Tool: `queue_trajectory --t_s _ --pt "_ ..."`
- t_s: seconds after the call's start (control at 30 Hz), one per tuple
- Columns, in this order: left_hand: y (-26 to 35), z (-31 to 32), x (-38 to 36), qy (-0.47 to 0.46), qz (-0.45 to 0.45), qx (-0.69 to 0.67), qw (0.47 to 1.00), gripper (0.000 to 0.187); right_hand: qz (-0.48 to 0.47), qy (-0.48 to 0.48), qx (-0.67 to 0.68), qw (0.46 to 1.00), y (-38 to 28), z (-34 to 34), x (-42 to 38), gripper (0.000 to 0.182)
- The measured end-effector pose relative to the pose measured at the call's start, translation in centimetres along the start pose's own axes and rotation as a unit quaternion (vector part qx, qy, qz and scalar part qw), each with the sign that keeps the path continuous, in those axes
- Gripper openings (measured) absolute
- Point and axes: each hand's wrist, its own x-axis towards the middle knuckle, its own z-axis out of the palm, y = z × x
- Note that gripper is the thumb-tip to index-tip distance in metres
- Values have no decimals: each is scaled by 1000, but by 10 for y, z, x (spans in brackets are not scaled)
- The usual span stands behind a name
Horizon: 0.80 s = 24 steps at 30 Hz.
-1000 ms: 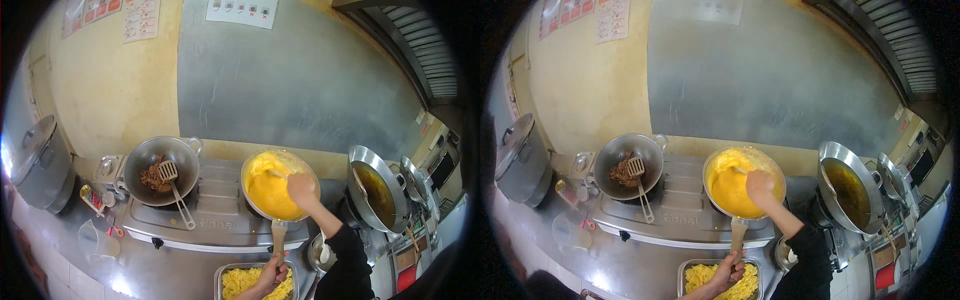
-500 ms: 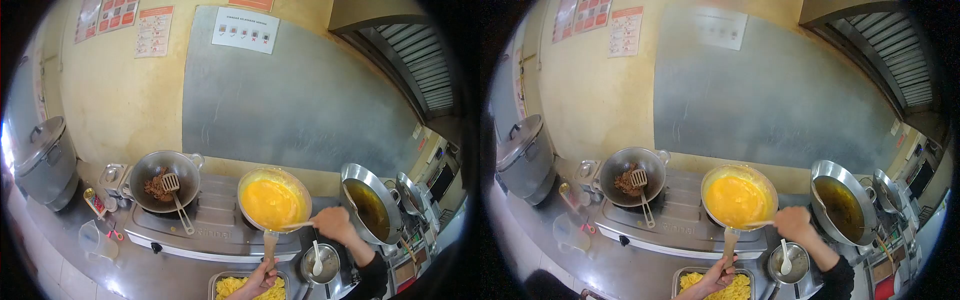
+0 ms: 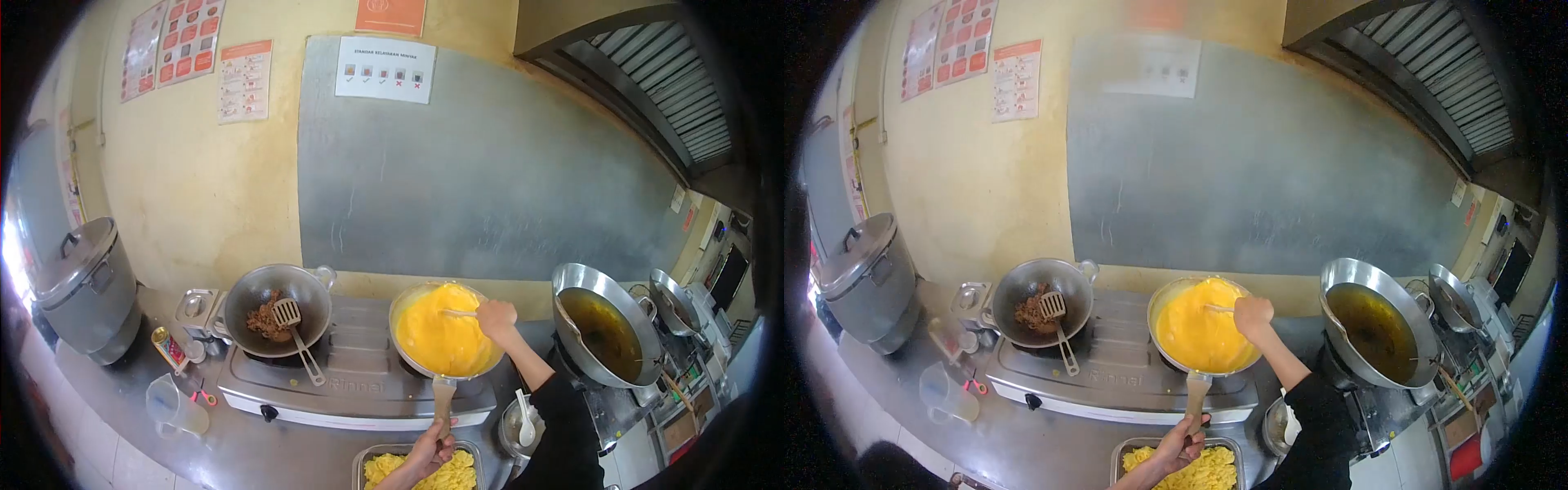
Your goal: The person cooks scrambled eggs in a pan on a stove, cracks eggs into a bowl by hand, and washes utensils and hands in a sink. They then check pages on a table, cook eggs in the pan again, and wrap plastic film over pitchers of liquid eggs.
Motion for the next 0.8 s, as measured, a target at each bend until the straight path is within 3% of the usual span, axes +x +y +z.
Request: queue_trajectory --t_s 0.17,0.3,0.5,0.57,0.67,0.8 --pt "5 3 -2 -9 0 -24 1000 37 -94 -15 9 995 3 21 -4 22" --pt "8 4 -1 -5 -37 -91 995 32 -105 -66 26 992 4 2 -52 22" --pt "8 8 -5 -2 -30 -90 995 32 -152 -89 33 984 28 -101 -94 21" --pt "5 9 -5 5 -27 -84 996 32 -192 -157 -52 967 34 -138 -93 21" --pt "0 5 -4 13 -14 -76 997 33 -146 -202 -150 957 32 -133 -85 22" --pt "-4 23 -8 43 23 -48 998 35 -92 -147 -149 974 41 -56 -63 21"
